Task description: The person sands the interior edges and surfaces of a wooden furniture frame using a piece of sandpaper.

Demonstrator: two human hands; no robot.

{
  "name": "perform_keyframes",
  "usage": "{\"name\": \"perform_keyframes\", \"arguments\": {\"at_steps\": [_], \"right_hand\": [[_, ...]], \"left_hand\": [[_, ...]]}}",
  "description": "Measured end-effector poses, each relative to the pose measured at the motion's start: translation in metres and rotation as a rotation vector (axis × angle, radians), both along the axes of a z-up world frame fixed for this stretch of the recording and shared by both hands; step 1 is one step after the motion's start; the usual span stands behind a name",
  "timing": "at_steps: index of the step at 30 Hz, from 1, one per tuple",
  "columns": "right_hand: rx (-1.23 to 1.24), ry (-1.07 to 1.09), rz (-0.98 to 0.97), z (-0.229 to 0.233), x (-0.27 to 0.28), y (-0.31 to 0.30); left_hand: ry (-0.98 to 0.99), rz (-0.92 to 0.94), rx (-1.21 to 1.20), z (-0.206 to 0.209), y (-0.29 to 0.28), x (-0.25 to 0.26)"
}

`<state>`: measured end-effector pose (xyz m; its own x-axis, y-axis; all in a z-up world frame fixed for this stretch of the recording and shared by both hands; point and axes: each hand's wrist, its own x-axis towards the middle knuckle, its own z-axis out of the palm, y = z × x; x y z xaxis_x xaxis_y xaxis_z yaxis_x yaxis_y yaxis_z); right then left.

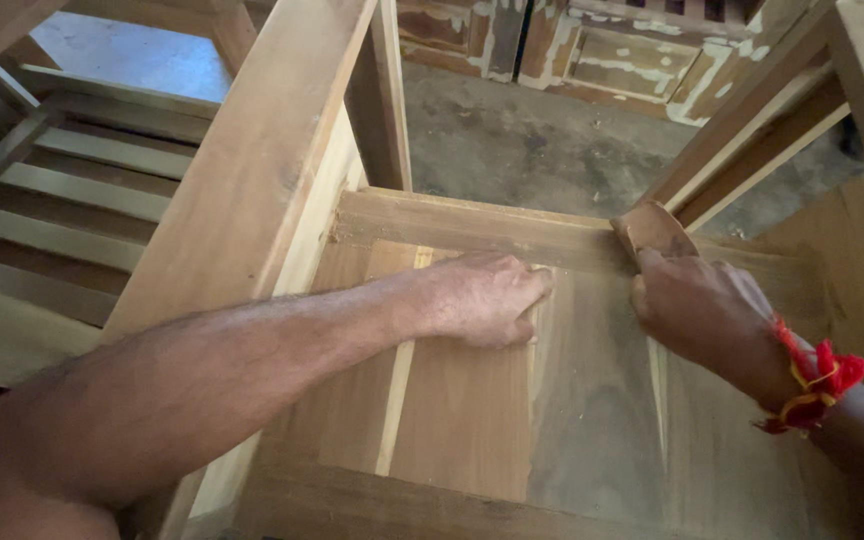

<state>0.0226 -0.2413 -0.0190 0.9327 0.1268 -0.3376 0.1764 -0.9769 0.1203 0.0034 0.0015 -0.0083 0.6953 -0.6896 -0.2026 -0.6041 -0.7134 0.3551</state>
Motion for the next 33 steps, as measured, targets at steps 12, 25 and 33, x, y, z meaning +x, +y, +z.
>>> {"name": "perform_keyframes", "arguments": {"at_steps": [12,25,33], "right_hand": [[0.028,-0.025,0.246,0.009,-0.022,0.02],[-0.043,0.083,0.146,0.017,-0.019,0.025],[0.143,0.019,0.274,0.017,-0.025,0.026]], "left_hand": [[-0.03,-0.024,-0.079,-0.005,-0.001,0.002],[0.0,-0.008,-0.089,0.004,-0.004,-0.003],[-0.038,-0.005,-0.171,-0.003,-0.005,-0.003]]}}
